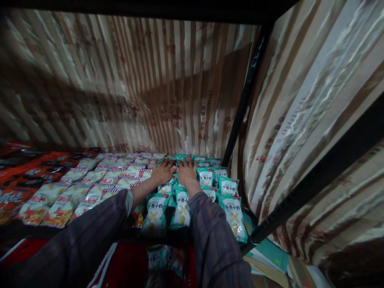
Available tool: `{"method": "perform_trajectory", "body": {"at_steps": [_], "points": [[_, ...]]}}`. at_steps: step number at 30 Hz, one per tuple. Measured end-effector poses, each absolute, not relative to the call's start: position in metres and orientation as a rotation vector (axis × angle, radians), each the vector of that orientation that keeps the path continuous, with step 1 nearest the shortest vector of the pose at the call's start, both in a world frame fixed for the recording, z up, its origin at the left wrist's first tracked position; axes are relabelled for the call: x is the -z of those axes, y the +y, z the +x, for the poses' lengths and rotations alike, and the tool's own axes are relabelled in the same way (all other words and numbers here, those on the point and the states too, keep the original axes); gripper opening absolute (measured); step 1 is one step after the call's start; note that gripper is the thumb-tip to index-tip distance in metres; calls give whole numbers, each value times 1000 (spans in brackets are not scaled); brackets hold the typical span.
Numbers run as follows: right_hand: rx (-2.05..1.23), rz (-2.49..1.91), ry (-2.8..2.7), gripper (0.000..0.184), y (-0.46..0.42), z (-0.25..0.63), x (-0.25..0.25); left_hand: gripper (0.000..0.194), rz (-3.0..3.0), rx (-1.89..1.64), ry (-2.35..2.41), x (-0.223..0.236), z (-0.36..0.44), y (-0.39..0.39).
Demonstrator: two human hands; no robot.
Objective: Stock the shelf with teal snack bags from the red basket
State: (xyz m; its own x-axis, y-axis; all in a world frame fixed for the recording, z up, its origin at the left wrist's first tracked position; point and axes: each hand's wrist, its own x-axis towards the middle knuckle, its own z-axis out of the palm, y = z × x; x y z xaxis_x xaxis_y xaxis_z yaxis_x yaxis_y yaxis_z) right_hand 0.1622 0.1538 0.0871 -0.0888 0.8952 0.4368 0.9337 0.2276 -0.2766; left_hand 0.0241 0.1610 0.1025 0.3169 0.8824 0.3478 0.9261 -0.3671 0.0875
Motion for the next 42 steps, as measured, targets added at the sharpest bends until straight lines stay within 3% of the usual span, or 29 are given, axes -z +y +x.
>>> {"method": "perform_trajectory", "body": {"at_steps": [16, 27, 42], "points": [[149, -1640, -1981, 47, 147, 179, -99, 54, -2448, 638, -1604, -113, 30, 158], [83, -1507, -1855, 51, 75, 187, -80, 52, -2526, 720, -1521, -111, 31, 116], [-51, -1551, -1693, 52, -1, 183, -45, 45, -2693, 450, -1398, -88, 56, 56]]}}
